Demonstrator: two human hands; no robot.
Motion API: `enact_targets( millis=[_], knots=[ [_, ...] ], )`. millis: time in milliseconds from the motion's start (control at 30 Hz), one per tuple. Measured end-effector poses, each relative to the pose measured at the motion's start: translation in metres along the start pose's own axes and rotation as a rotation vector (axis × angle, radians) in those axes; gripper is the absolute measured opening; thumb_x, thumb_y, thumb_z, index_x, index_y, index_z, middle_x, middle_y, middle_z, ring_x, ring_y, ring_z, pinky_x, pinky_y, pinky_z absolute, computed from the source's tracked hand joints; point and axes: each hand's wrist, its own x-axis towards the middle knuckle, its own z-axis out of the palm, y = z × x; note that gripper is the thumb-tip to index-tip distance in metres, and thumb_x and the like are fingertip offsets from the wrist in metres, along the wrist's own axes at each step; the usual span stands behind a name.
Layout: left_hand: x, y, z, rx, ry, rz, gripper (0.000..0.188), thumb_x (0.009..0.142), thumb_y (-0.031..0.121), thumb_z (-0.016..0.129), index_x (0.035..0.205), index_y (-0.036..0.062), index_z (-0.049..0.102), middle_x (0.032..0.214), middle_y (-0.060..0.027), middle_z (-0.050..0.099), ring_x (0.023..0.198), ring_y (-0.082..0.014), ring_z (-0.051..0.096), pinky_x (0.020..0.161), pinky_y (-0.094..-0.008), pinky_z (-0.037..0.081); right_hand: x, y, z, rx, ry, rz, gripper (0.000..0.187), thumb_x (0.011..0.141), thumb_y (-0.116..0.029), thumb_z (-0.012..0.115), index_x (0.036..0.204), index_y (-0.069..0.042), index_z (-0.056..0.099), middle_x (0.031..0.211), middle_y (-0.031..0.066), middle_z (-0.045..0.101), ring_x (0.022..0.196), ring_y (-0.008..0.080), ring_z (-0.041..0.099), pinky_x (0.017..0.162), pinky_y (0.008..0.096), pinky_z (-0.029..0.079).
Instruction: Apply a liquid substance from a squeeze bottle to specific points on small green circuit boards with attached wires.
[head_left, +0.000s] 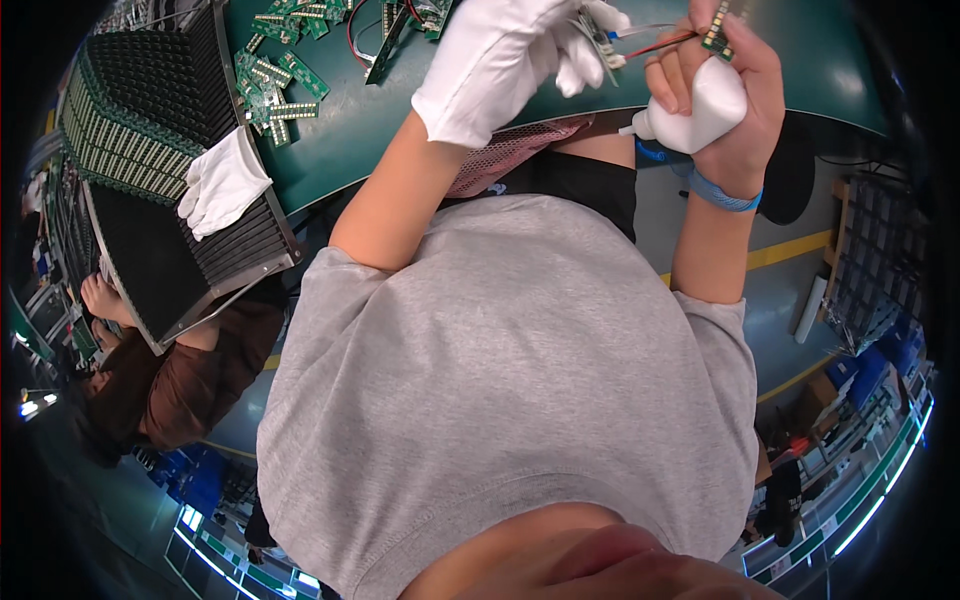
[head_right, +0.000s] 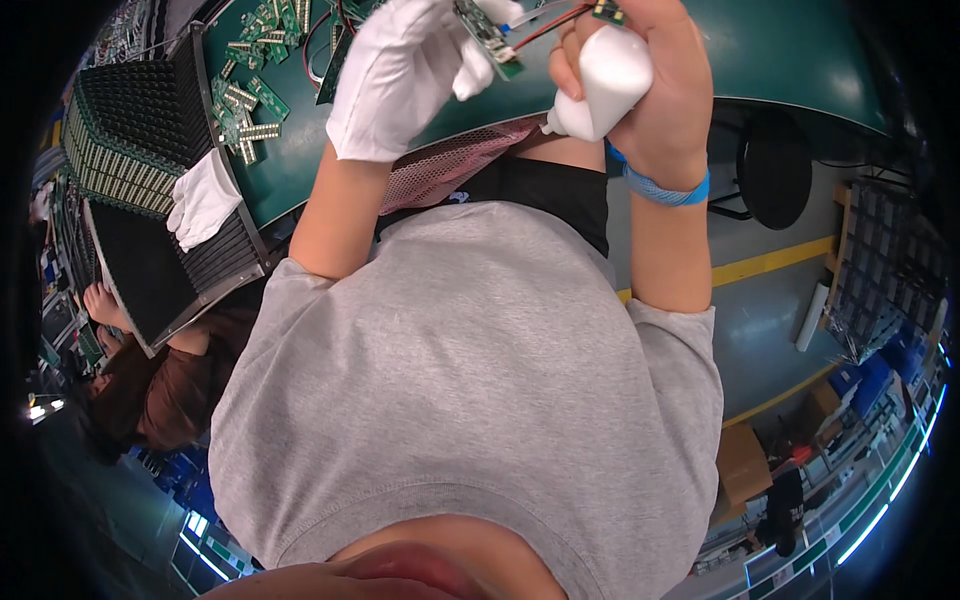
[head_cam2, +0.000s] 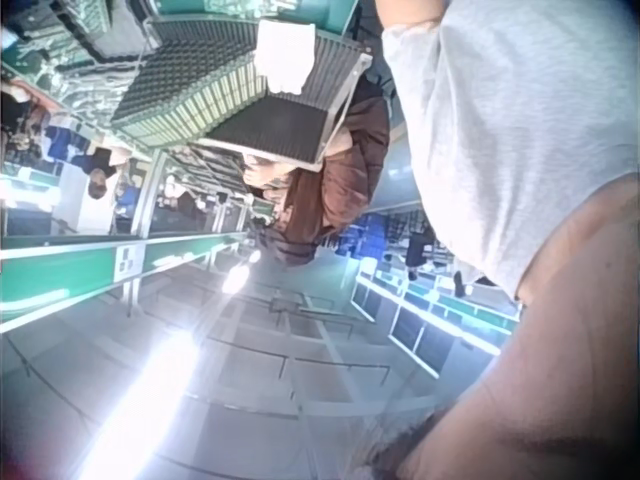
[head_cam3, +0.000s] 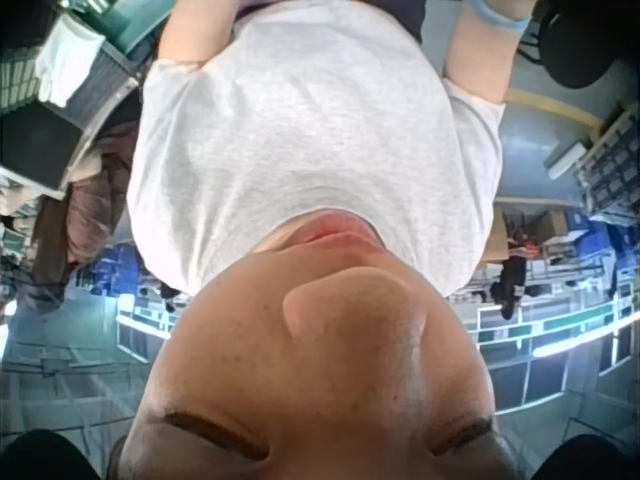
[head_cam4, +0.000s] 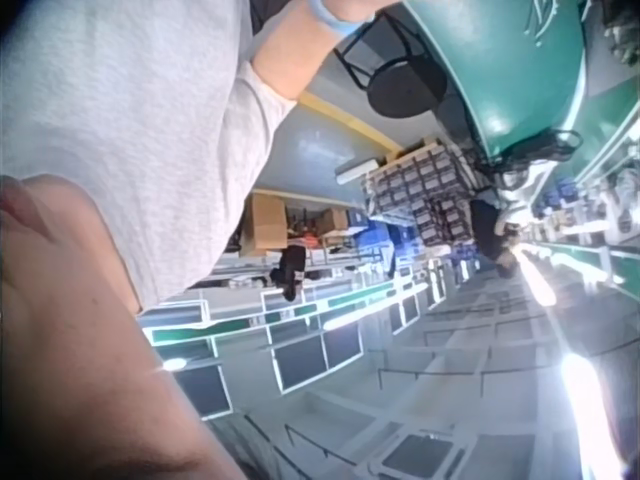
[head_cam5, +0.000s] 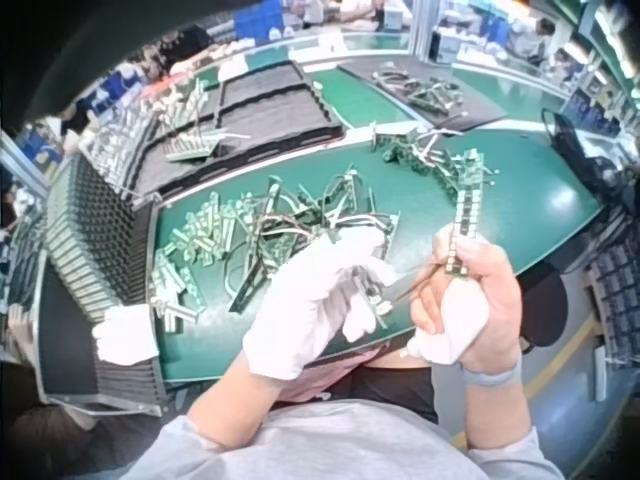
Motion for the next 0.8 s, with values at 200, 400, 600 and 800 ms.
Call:
enact_targets(
  millis=[200,400,600,800],
  knots=[
    [-0.002,0.027,0.018,0.625,0.447,0.160,0.032,0.087,0.027,0.056,0.102,-0.0007,0.058,0.071,-0.0071,0.063,0.041,-0.0084,0.050,0.034,-0.0172,0.034,-0.004,0.005,-0.020,-0.619,0.016,0.340,0.054,0.095,-0.043,0.027,0.061,-0.004,0.042,0.049,0.0010,0.032,0.046,0.0098,0.033,0.041,0.0240,0.029],
    [-0.005,0.032,0.011,0.673,0.279,0.263,0.027,0.085,0.024,0.058,0.097,0.0001,0.061,0.062,-0.0034,0.059,0.041,-0.0066,0.048,0.036,-0.0189,0.035,-0.018,-0.017,-0.014,-0.258,-0.292,0.084,0.056,0.096,-0.044,0.021,0.060,-0.004,0.041,0.052,0.0020,0.036,0.048,0.0119,0.034,0.045,0.0223,0.030],
    [-0.001,0.028,0.023,0.962,0.188,0.195,0.025,0.084,0.024,0.057,0.097,0.0029,0.063,0.060,-0.0014,0.055,0.046,-0.0068,0.051,0.043,-0.0207,0.039,0.016,-0.030,-0.004,-0.141,-0.742,-0.260,0.050,0.092,-0.049,0.030,0.065,-0.009,0.042,0.058,0.0027,0.042,0.052,0.0096,0.040,0.056,0.0250,0.036],
    [0.007,0.000,-0.021,1.805,-0.241,0.893,0.025,0.079,0.016,0.053,0.101,0.0062,0.060,0.096,-0.0141,0.061,0.083,-0.0304,0.059,0.072,-0.0357,0.048,0.012,-0.022,0.034,-0.126,-0.357,-0.282,0.069,0.095,-0.052,0.011,0.056,-0.005,0.044,0.042,0.0066,0.039,0.033,0.0152,0.038,0.039,0.0265,0.038]
  ],
)
